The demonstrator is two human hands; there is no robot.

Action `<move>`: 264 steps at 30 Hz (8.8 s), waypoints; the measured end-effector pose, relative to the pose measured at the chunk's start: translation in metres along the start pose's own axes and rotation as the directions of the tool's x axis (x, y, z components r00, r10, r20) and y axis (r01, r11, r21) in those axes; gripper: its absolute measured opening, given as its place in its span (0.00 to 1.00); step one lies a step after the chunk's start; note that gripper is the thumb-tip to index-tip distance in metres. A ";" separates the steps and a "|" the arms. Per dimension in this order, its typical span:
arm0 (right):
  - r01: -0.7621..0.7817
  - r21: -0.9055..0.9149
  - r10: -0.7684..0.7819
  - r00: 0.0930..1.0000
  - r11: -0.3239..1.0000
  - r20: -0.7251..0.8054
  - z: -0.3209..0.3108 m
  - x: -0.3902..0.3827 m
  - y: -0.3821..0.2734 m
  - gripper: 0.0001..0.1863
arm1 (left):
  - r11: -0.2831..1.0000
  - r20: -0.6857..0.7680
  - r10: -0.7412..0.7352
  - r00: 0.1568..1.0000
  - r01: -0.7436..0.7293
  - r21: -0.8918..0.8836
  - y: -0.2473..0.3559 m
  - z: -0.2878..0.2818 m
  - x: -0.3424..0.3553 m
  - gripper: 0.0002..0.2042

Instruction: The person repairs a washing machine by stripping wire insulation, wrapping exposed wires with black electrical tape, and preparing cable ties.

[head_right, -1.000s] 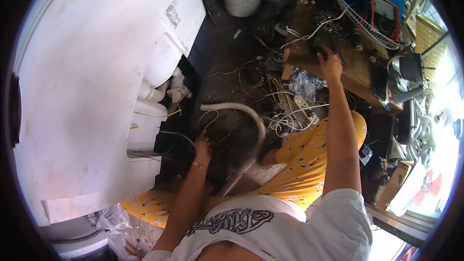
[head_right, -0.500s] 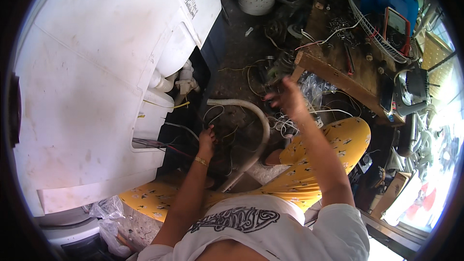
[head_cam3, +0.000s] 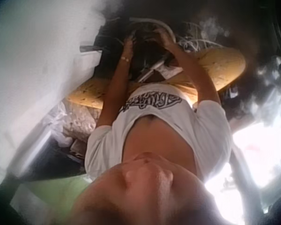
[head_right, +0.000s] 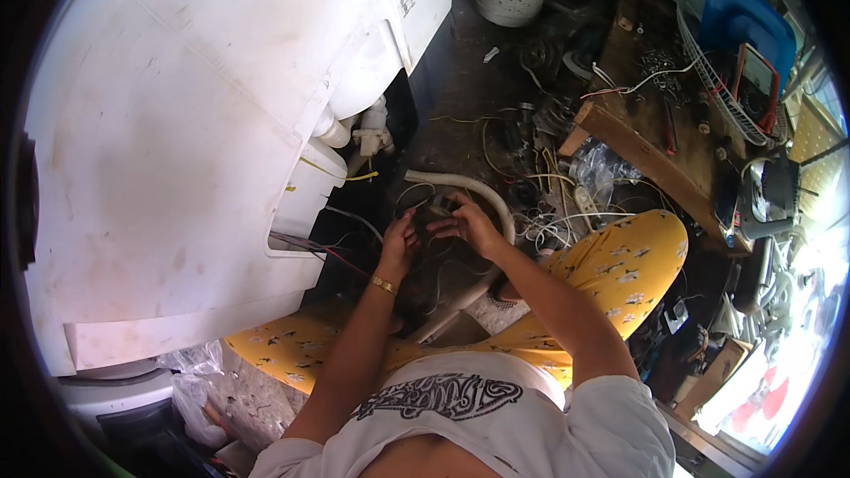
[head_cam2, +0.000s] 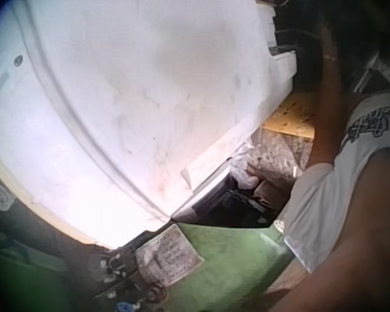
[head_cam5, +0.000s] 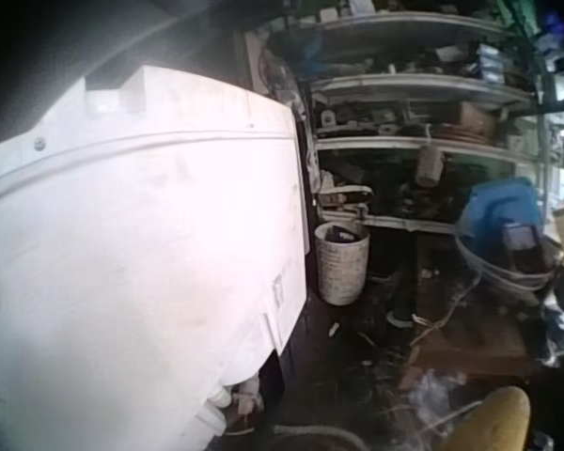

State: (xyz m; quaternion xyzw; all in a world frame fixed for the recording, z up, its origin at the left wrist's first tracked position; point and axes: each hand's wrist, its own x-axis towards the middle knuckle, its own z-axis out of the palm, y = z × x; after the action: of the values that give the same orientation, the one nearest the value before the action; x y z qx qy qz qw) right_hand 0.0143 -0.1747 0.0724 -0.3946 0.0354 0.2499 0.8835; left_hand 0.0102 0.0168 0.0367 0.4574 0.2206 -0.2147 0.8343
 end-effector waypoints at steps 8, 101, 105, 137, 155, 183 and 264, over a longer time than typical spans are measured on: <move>-0.069 -0.044 0.066 0.997 0.997 -0.050 -0.009 0.011 0.022 0.23 | 0.998 0.135 0.026 0.991 -0.019 -0.052 -0.002 -0.010 0.006 0.17; 0.343 -0.859 -0.401 0.898 0.379 0.182 0.042 0.022 0.000 0.20 | 0.977 0.275 -0.118 0.954 0.161 -0.141 0.008 -0.019 0.008 0.14; 0.283 -0.794 -0.413 0.910 0.538 0.045 0.042 0.027 -0.001 0.21 | 0.979 0.362 0.014 0.932 0.061 -0.196 0.000 -0.023 0.017 0.10; 0.316 -0.865 -0.571 0.820 0.388 0.044 0.063 0.014 0.018 0.24 | 0.987 0.050 0.153 0.987 -0.150 -0.055 -0.004 -0.005 0.013 0.10; 0.345 -0.896 -0.578 0.805 0.278 0.130 0.058 0.016 0.014 0.24 | 0.988 0.060 0.143 0.988 -0.139 -0.069 0.002 0.001 0.010 0.09; 0.385 -0.849 -0.575 0.809 0.361 0.123 0.056 0.020 -0.006 0.24 | 0.965 0.231 0.024 0.973 0.037 -0.259 0.008 -0.009 0.011 0.12; 0.363 -0.886 -0.453 0.867 0.287 0.209 0.066 0.012 0.009 0.31 | 0.924 -0.313 0.321 0.894 -0.223 0.311 0.004 0.006 0.009 0.23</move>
State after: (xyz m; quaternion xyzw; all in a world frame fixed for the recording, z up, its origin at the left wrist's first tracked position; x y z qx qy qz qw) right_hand 0.0112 -0.1175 0.1083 -0.8126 -0.1706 -0.0220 0.5569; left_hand 0.0212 0.0118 0.0371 0.6235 0.2709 -0.0357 0.7325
